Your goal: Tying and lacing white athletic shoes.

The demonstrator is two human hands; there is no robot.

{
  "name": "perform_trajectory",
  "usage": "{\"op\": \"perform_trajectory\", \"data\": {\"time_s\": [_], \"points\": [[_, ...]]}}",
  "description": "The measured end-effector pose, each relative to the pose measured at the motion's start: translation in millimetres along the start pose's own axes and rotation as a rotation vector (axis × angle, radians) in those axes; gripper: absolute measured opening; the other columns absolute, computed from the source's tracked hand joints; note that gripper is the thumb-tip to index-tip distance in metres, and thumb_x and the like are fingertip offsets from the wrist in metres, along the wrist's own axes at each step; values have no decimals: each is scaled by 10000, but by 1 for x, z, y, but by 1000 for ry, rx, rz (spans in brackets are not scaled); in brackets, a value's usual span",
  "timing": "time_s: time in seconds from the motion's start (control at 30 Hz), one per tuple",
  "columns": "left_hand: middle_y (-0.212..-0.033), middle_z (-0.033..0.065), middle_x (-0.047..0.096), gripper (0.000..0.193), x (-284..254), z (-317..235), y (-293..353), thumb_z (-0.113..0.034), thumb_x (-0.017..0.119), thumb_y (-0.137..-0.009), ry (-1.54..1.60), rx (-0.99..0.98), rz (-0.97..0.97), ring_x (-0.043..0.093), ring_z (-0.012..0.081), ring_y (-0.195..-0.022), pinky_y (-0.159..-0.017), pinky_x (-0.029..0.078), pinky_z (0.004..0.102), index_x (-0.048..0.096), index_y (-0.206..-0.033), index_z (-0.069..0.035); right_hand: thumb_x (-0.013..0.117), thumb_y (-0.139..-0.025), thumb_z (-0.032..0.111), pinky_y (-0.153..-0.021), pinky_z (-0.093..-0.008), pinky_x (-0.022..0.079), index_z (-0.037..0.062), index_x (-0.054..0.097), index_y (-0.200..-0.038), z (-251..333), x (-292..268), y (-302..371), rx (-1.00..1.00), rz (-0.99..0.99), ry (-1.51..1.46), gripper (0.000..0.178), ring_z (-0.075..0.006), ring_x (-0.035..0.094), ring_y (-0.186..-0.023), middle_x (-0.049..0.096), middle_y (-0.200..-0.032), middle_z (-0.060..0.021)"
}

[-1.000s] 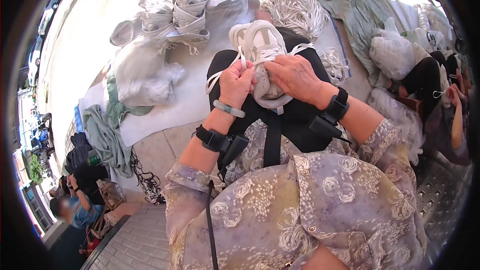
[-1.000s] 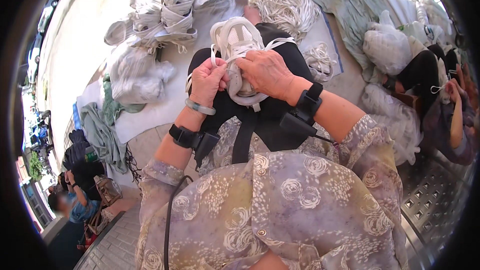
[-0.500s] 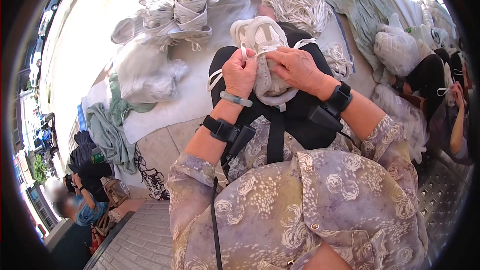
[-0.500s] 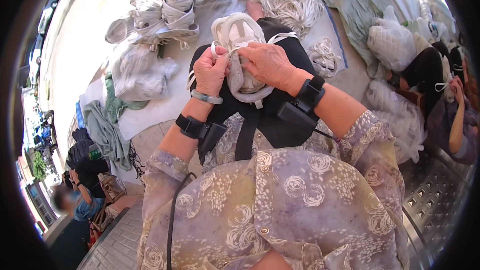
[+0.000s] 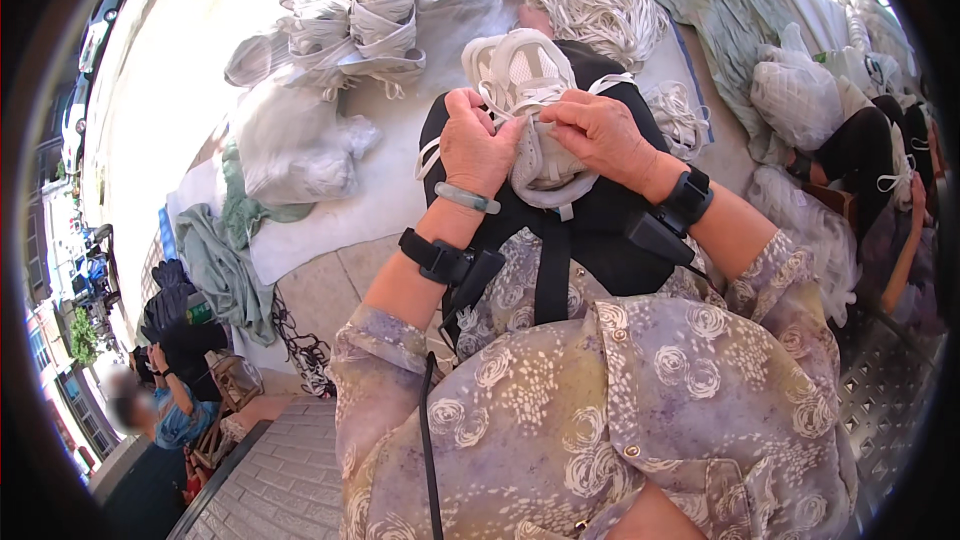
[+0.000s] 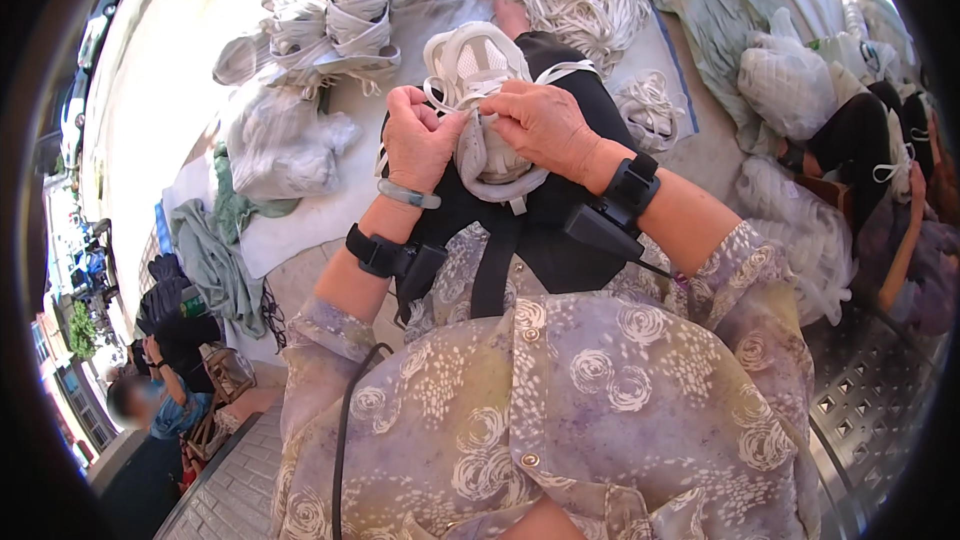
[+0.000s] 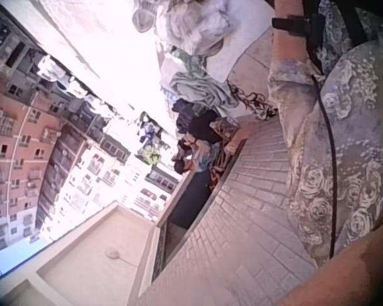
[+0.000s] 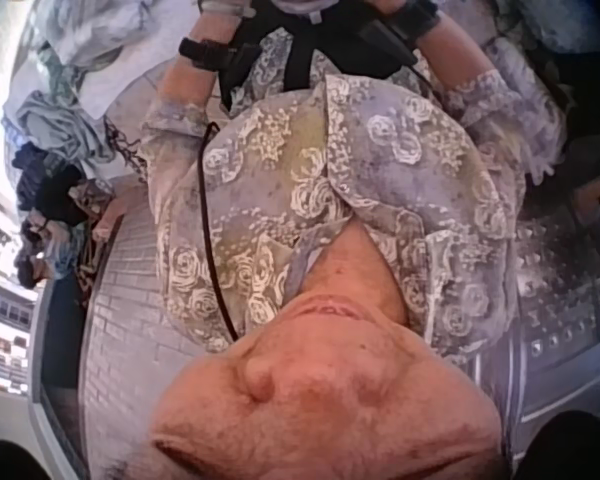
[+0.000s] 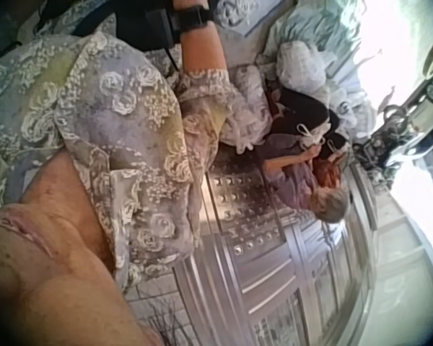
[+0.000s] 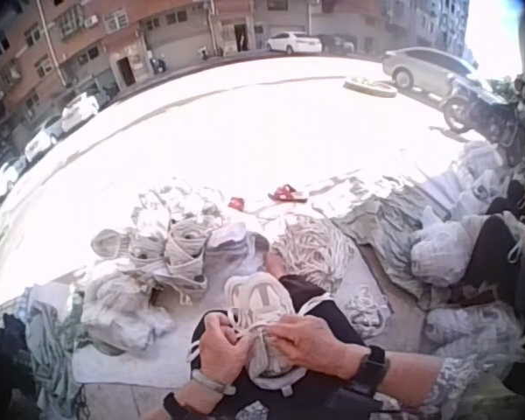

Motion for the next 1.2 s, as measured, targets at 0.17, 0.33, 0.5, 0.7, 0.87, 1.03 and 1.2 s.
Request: {"op": "perform_trajectory", "data": {"time_s": [0.17,0.33,0.5,0.7,0.87,1.03,1.2], "points": [[-796,86,562,540,1,-44,27,-227,762,-626,-217,349,31,577,186,-687,-599,466,305,446,-1011,-17,563,-734,116,-644,-366,445,86,635,-814,2,6,-3,-18,10,90,112,-265,584,-741,576,-747,-68],[-913,171,579,622,19,-51,38,-228,699,-648,-387,490,137,588,322,-814,-702,476,382,434,-1159,9,594,-717,159,-661,-391,400,106,616,-774,3,21,-4,2,32,280,80,-252,579,-729,573,-741,-64],[-938,186,585,604,20,-27,36,-183,644,-688,-311,257,177,601,299,-826,-678,486,370,423,-1210,25,609,-708,156,-711,-380,382,107,596,-829,2,20,-3,11,-10,318,131,-239,579,-773,584,-817,-47],[-943,190,585,566,18,-49,42,-140,599,-705,-297,511,97,601,308,-819,-679,491,363,430,-1213,42,605,-709,158,-716,-380,377,110,606,-834,-5,21,-5,91,-28,230,134,-228,583,-812,601,-845,-47],[-961,201,580,447,17,-32,33,-132,529,-736,-278,362,120,589,323,-841,-738,475,360,505,-1151,33,606,-710,177,-742,-383,354,122,620,-851,-8,24,-6,147,-22,201,152,-228,583,-821,608,-837,-35],[-935,195,577,374,14,-14,26,-124,494,-733,-167,329,195,573,336,-850,-762,457,372,549,-1067,36,633,-709,214,-709,-374,335,137,640,-816,-13,31,-4,172,-7,217,133,-195,580,-777,597,-785,-14],[-896,193,579,355,18,-18,24,-82,444,-755,-85,447,245,565,329,-844,-761,438,389,547,-1067,53,604,-697,200,-704,-434,342,172,646,-715,-9,41,-10,170,-19,457,53,-192,612,-754,619,-767,-7]]}}
Point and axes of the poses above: each hand's wrist, its own y-axis away from the middle knuckle, its own x-axis out of the palm, z = x × y, the point moved 10 cm from there along -y, towards the middle knuckle
